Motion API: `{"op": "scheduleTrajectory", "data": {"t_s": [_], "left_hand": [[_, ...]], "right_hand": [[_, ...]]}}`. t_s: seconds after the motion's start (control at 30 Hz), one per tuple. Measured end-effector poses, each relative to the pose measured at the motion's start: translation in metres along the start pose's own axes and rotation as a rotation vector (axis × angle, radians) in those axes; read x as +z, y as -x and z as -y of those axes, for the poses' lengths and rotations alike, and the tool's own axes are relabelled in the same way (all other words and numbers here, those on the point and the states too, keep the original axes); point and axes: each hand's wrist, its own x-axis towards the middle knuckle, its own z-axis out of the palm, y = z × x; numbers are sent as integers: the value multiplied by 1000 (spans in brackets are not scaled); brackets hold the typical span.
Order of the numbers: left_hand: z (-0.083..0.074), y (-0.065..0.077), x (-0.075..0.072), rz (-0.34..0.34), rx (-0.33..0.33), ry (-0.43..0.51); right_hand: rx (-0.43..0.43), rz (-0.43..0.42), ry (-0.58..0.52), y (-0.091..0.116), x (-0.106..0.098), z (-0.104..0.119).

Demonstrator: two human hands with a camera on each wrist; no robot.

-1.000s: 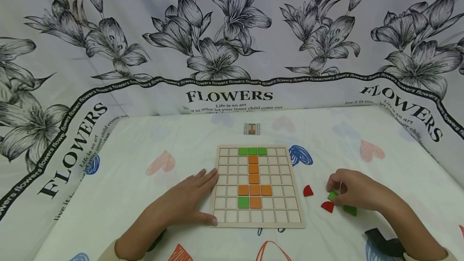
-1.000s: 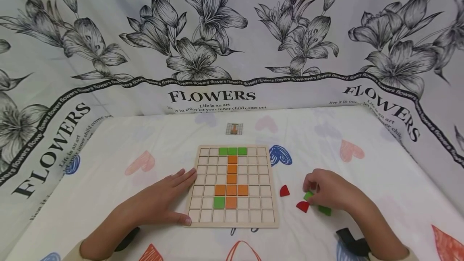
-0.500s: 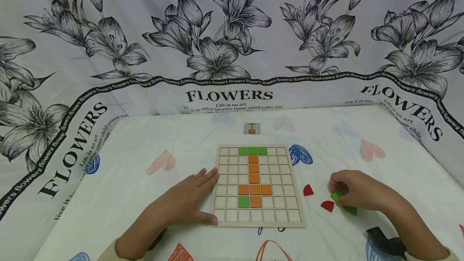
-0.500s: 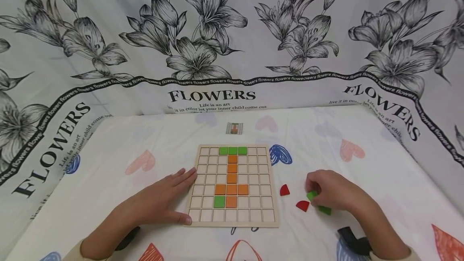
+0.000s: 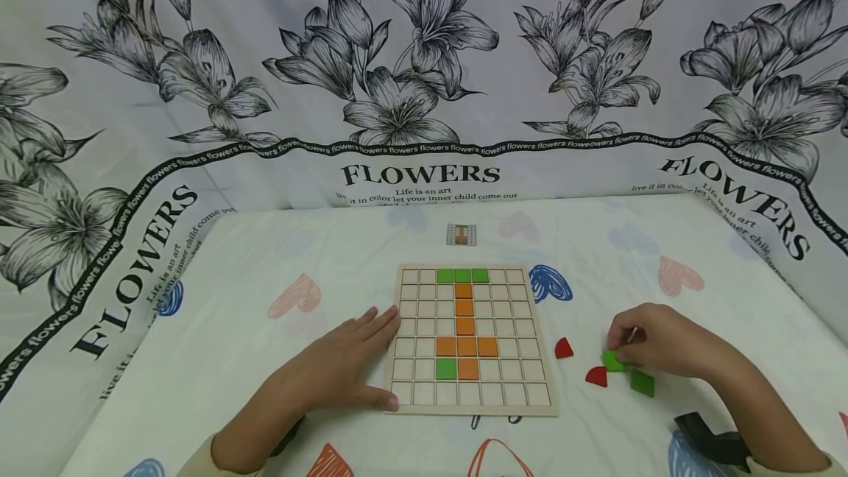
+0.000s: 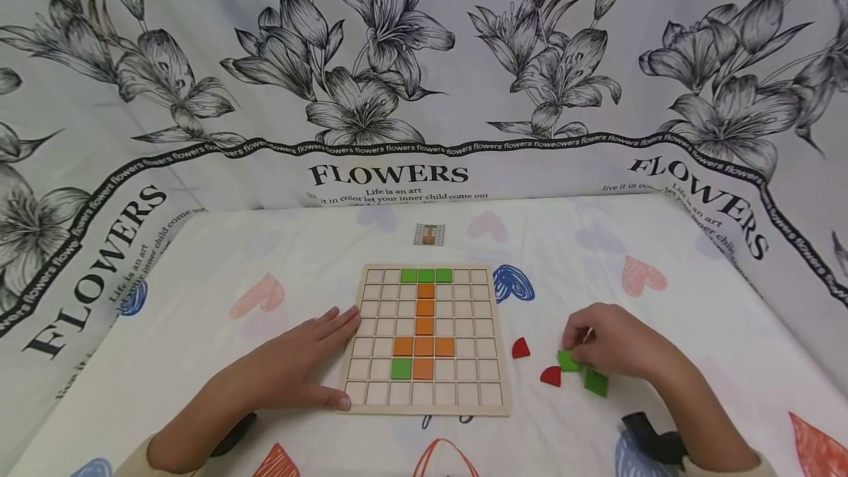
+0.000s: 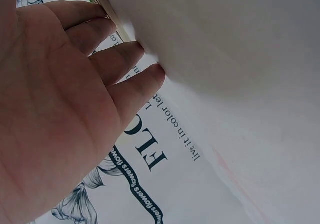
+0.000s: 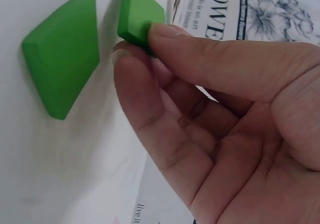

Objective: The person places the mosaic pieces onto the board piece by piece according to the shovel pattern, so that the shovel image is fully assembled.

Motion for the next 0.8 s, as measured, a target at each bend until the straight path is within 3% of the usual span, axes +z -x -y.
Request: {"op": "scheduleTrajectory", "data": {"t_s": [0.3, 0.8], "left_hand": [[0, -1, 0, 2, -3, -3], [1, 0, 2, -12, 7, -12]], "right_hand": [[-49, -20, -72, -8, 0, 9], [-138, 38, -208, -28, 8, 34]]}}
